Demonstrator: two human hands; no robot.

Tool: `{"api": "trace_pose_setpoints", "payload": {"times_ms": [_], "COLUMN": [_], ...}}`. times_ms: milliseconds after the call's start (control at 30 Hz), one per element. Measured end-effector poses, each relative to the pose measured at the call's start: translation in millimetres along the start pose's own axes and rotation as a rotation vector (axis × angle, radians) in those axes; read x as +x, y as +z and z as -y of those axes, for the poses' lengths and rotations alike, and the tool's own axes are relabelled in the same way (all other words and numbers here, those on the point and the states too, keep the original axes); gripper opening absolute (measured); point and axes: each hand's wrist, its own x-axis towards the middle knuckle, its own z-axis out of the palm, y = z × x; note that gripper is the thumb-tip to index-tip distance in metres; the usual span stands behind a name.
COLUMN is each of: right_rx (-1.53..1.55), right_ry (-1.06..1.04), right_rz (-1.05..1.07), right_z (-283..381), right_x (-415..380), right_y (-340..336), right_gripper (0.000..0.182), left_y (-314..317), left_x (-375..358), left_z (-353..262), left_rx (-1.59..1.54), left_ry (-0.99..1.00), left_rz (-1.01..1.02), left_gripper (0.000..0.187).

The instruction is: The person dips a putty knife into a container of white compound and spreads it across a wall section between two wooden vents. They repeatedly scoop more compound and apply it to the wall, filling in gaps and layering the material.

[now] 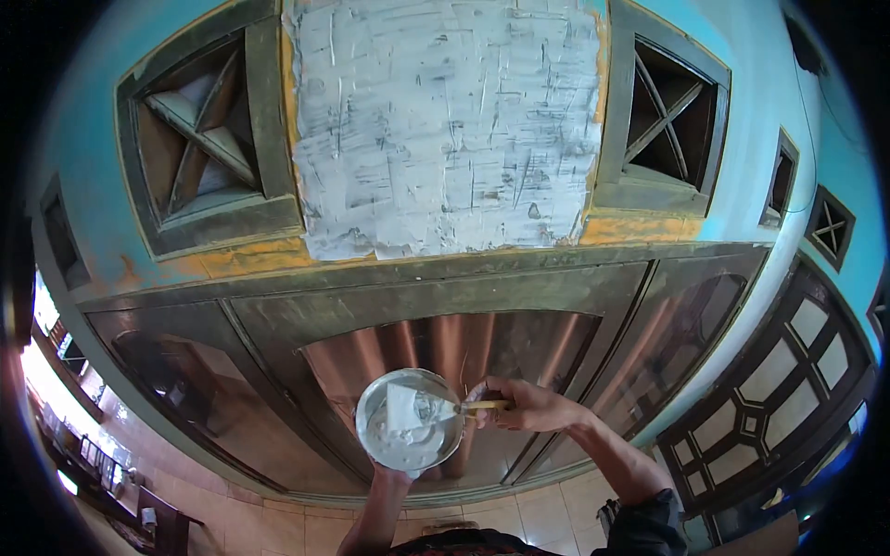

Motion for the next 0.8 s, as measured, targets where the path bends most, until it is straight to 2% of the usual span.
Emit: {"api": "trace_pose_setpoints", "payload": {"times_ms": [67, 133, 200, 267, 333, 400, 467, 533, 567, 600, 667, 700, 733, 800], "right_rx": [-0.026, -0.087, -0.086, -0.083, -0.159, -0.161, -0.159, -0.384, -0.437, -0.431, -0.516, -0.517, -0.580, -0.645], "right_ry": [-0.021, 0.194, 0.244, 0.291, 0.043, 0.088, 0.133, 0.065, -0.025, -0.023, -0.103, -0.105, -0.152, -0.199], "right_rz": [0.031, 0.027, 0.052, 0.071, 0.143, 0.105, 0.049, -0.009, -0.039, -0.057, -0.067, -0.079, -0.119, -0.164], "right_z": [0, 4, 19, 21, 14, 17, 23, 31, 39, 44, 52, 55, 58, 68], "right_x": [1, 0, -1, 0, 3, 4, 2, -2, -5, -8, -13, -16, -18, -26], "right_y": [-6, -14, -16, -16, -16, -14, -14, -17, -13, -11, -11, -9, -8, -3], "right_gripper": [0.034, 0.033, 0.032, 0.031, 0.029, 0.029, 0.029, 0.029, 0.027, 0.027, 0.021, 0.021, 0.020, 0.020], "left_y": [8, 25, 26, 13, 7, 6, 5, 14, 22, 32, 52, 42, 46, 58], "left_x": [-1, -3, -6, -3, -2, -2, -2, -1, -2, -4, -7, 1, 2, 2], "left_z": [-2, -5, -6, -4, -3, -3, -2, -4, -4, -4, -3, -4, -3, -2], "left_rx": [-0.066, -0.073, -0.081, -0.245, -0.200, -0.156, -0.065, -0.020, 0.025, 0.028, -0.569, -0.036, -0.034, -0.164], "left_ry": [-0.071, -0.090, -0.115, -0.136, -0.101, -0.066, -0.035, -0.061, -0.066, -0.084, -0.198, -0.127, -0.134, -0.141], "left_rz": [0.041, 0.045, 0.045, 0.140, 0.157, 0.177, 0.052, 0.076, 0.096, 0.099, 0.252, 0.113, 0.118, 0.273], "left_gripper": [0.079, 0.079, 0.080, 0.080, 0.080, 0.081, 0.081, 0.082, 0.083, 0.083, 0.084, 0.084, 0.084, 0.078]}}
